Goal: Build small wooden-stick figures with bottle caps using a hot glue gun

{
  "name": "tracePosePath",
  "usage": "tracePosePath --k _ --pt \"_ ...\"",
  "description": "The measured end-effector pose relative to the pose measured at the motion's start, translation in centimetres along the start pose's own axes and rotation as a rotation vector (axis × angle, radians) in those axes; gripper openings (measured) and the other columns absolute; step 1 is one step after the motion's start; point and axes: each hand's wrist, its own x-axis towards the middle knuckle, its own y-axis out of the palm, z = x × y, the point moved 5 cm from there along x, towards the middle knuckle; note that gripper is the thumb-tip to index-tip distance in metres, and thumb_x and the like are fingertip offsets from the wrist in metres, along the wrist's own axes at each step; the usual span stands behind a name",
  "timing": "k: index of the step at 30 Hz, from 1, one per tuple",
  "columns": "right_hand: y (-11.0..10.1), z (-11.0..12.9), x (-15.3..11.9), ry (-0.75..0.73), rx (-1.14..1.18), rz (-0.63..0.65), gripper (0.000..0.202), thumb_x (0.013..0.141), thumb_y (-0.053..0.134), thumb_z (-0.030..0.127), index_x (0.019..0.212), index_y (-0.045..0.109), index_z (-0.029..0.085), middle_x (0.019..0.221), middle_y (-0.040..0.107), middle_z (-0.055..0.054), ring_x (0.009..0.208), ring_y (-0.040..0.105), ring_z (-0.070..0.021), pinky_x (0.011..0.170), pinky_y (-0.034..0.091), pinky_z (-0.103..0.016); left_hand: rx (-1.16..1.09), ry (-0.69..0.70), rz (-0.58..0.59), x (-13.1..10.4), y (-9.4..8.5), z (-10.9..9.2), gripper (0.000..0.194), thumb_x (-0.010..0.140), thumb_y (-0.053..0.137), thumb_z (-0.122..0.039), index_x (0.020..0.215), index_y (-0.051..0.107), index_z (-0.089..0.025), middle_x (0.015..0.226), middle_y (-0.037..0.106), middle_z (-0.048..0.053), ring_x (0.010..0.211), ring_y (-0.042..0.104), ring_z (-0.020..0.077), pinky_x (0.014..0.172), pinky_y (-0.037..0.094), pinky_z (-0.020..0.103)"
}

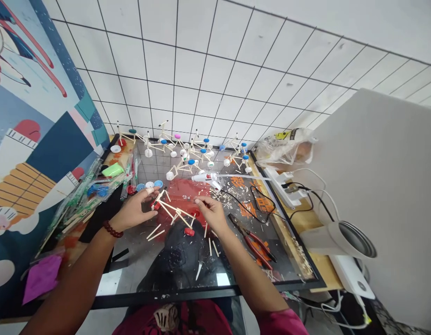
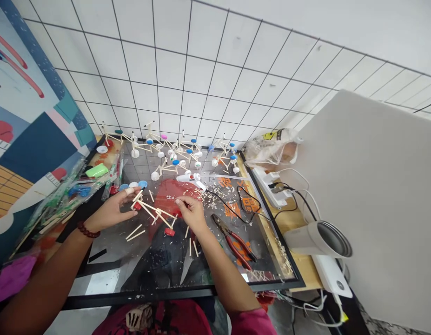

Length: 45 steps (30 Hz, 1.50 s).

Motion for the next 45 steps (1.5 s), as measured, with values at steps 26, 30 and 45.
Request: tracePosePath --k 26,30,45 --pt "-2.2 1.2 2.4 0.143 -0.321 0.180 0.031 0.076 0.066 0.048 0.065 0.061 0.020 0.057 0.058 0.002 0.056 0.054 -0.0161 0.058 0.040 -0.028 -0.097 -0.069 0.021 -0.1 0.5 0.2 0.082 0.075 0.074 -0.036 0.149 0.039 -0.024 0.141 0.056 0.012 0.129 0.055 0.0307 0.110 0.044 0.047" --pt "-7.4 0.1 3.6 0.166 -0.546 -0.188 0.051 0.068 0.071 0.057 0.096 0.064 0.015 0.085 0.067 -0.007 0.076 0.062 -0.0232 0.069 0.045 -0.033 -0.095 -0.035 0.052 -0.1 1.1 0.4 0.089 0.076 0.075 -0.036 0.153 0.031 -0.024 0.152 0.045 0.013 0.137 0.048 0.0313 0.113 0.041 0.046" --pt "-4.0 -2.4 9.4 0.161 -0.254 -0.092 0.048 0.061 0.078 0.058 0.083 0.073 0.015 0.079 0.075 -0.008 0.081 0.068 -0.0276 0.077 0.052 -0.038 -0.165 0.040 0.025 -0.3 1.7 0.2 0.095 0.075 0.077 -0.032 0.155 0.025 -0.026 0.151 0.047 0.013 0.138 0.046 0.0303 0.114 0.039 0.045"
